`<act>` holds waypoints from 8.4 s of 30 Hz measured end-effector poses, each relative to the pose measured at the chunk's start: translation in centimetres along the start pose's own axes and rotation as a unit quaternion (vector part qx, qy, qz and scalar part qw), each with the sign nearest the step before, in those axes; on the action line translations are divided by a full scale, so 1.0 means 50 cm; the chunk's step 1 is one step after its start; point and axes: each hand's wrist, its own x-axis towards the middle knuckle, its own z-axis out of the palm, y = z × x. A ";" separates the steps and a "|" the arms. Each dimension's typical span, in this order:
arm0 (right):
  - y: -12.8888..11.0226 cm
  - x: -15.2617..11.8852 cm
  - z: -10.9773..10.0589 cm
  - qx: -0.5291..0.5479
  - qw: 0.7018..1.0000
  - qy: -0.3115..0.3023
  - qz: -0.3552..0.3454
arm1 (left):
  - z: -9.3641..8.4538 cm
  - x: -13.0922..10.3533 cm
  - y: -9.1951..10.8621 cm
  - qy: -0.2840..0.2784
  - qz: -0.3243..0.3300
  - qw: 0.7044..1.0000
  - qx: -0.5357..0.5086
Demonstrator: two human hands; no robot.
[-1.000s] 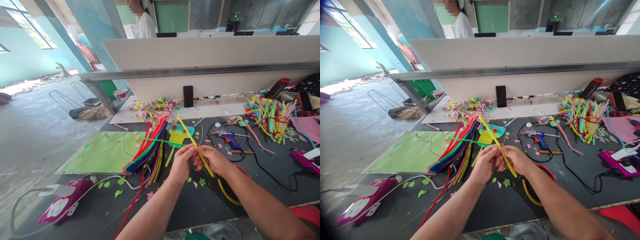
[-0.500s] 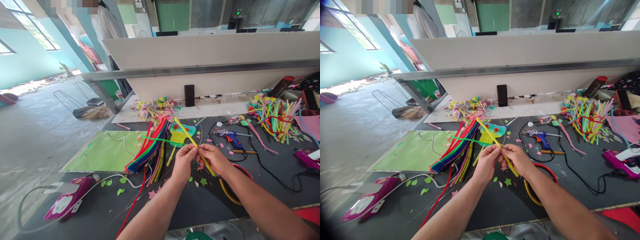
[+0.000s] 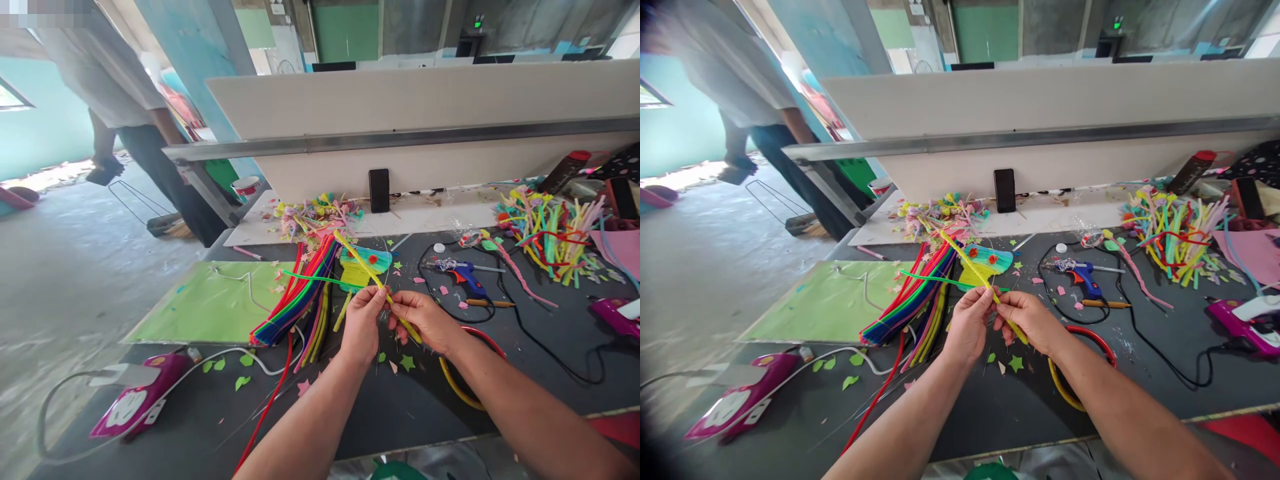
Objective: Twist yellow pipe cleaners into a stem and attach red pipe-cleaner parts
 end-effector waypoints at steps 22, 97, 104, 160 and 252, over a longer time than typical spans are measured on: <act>0.031 0.012 0.003 -0.157 0.983 0.088 -0.028 | -0.009 0.005 -0.012 0.091 0.084 0.992 0.032; -0.021 -0.002 -0.032 -0.141 0.948 0.164 -0.233 | 0.008 -0.020 -0.009 -0.080 -0.019 0.995 0.053; -0.022 -0.005 -0.030 -0.175 0.948 0.156 -0.214 | 0.010 -0.019 -0.008 -0.076 -0.007 0.995 0.056; -0.009 0.011 -0.018 -0.064 0.986 0.094 -0.125 | 0.002 -0.021 -0.020 -0.057 0.056 0.984 0.160; -0.039 -0.014 0.001 -0.147 0.967 0.182 -0.097 | -0.040 0.034 0.052 0.010 0.134 0.989 0.065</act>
